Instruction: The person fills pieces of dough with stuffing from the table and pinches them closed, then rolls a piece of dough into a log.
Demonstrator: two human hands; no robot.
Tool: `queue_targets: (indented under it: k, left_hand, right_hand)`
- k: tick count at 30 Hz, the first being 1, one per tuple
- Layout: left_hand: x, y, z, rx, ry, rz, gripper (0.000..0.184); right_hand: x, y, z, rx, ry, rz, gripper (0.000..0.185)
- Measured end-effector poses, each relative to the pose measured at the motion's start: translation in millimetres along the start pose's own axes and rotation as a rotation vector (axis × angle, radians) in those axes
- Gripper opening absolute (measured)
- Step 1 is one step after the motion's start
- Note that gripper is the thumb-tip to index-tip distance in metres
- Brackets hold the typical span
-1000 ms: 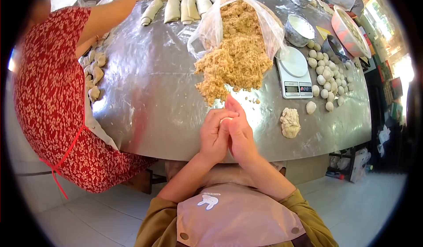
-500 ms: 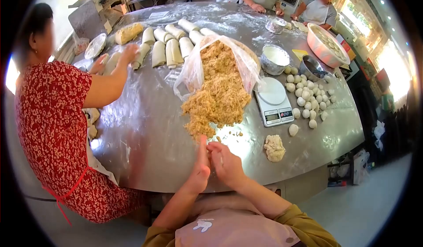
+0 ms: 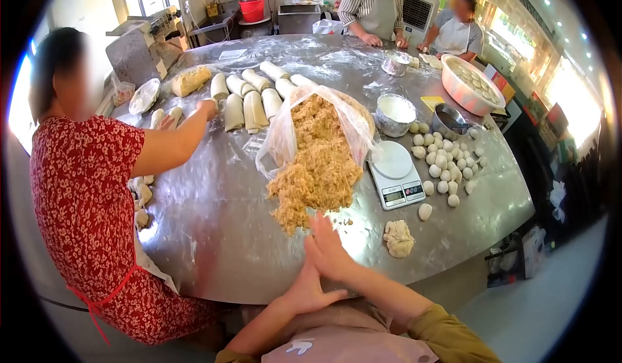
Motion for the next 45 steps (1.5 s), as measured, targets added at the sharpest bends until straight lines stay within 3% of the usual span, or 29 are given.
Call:
queue_targets:
  k: [2,4,6,8,10,11,13,15,18,19,21,24,27,30,33,34,36,39,40,42,45]
  left_hand:
    - [-2.8,3.6,11.2,0.121,-0.012,0.000,0.107]
    - [3.7,6.7,18.8,-0.048,0.155,0.157,0.102]
    - [7.6,3.6,13.5,-0.127,0.173,0.147,0.095]
    - [11.5,-10.8,-6.6,-0.108,0.049,-0.042,0.087]
    - [10.6,-5.6,20.2,-0.094,0.065,-0.015,0.087]
    - [10.5,-4.1,29.6,-0.086,0.075,0.001,0.087]
    - [-4.9,2.4,16.2,-0.162,0.049,-0.201,0.058]
    - [-3.1,16.3,10.6,-0.188,0.386,-0.178,0.041]
    - [5.9,19.6,21.5,-0.336,0.242,-0.404,0.035]
    - [8.2,20.6,27.9,-0.326,0.228,-0.375,0.034]
    - [9.9,24.1,38.7,-0.307,0.195,-0.316,0.033]
    - [10.5,21.5,42.9,-0.235,0.077,-0.404,0.027]
    - [15.2,22.7,44.7,-0.116,0.277,-0.199,0.020]
    - [18.6,18.7,38.6,-0.179,0.368,-0.182,0.018]
    - [24.2,16.2,37.9,-0.257,0.306,-0.131,0.023]
    - [24.6,15.5,35.9,-0.229,0.409,-0.059,0.023]
    - [22.6,15.2,26.9,-0.171,0.610,0.082,0.024]
    - [34.8,7.1,26.7,0.181,0.656,0.147,0.027]
    - [41.9,5.1,46.1,0.193,0.534,0.098,0.025]
    - [42.4,3.0,59.9,0.298,0.355,-0.197,0.025]
    - [32.8,12.2,54.6,0.508,0.407,-0.387,0.031]
  right_hand:
    - [16.7,2.5,25.5,-0.031,0.094,-0.014,0.062]
    - [8.9,-0.1,15.5,-0.076,0.003,0.080,0.061]
    - [-19.0,-0.3,0.4,-0.078,-0.194,0.078,0.061]
    - [-10.9,-0.7,3.3,-0.183,-0.105,-0.055,0.060]
    - [7.2,-5.6,18.7,-0.322,-0.103,-0.084,0.062]
    - [16.7,-2.8,28.9,-0.230,-0.021,-0.009,0.063]
    - [24.8,5.6,45.8,-0.245,-0.045,0.027,0.059]
    - [25.0,3.4,39.8,-0.234,-0.003,-0.040,0.055]
    - [27.9,6.1,34.0,-0.071,0.175,-0.105,0.043]
    - [30.1,7.8,32.9,0.011,0.251,-0.119,0.038]
    - [30.9,17.2,39.8,-0.024,0.195,-0.080,0.027]
    - [32.5,18.9,38.8,-0.081,0.140,-0.079,0.016]
    - [37.8,13.6,32.4,-0.098,0.081,-0.009,0.012]
    - [43.2,9.3,23.9,-0.085,0.071,0.054,0.011]
    - [46.8,10.8,15.8,-0.086,0.069,0.038,0.010]
    - [48.9,11.9,12.4,-0.088,0.066,0.024,0.010]
    - [50.6,9.6,-9.4,-0.024,-0.094,-0.190,0.007]
    - [52.1,41.8,-56.2,0.128,-0.200,-0.541,0.004]
    - [56.9,59.9,-69.7,0.202,-0.197,-0.623,0.004]
    - [73.8,91.6,-88.2,0.287,-0.223,-0.728,0.006]
    - [90.9,111.2,-110.2,0.334,-0.222,-0.824,0.012]
Point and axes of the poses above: each hand's wrist, its own x-axis away from the middle knuckle, its own y-axis out of the back of the hand, z = x × y, the point moved 1 cm from there along -x, towards the middle knuckle, and after that the axes turned 8 degrees about x, right-handed, at the moved point
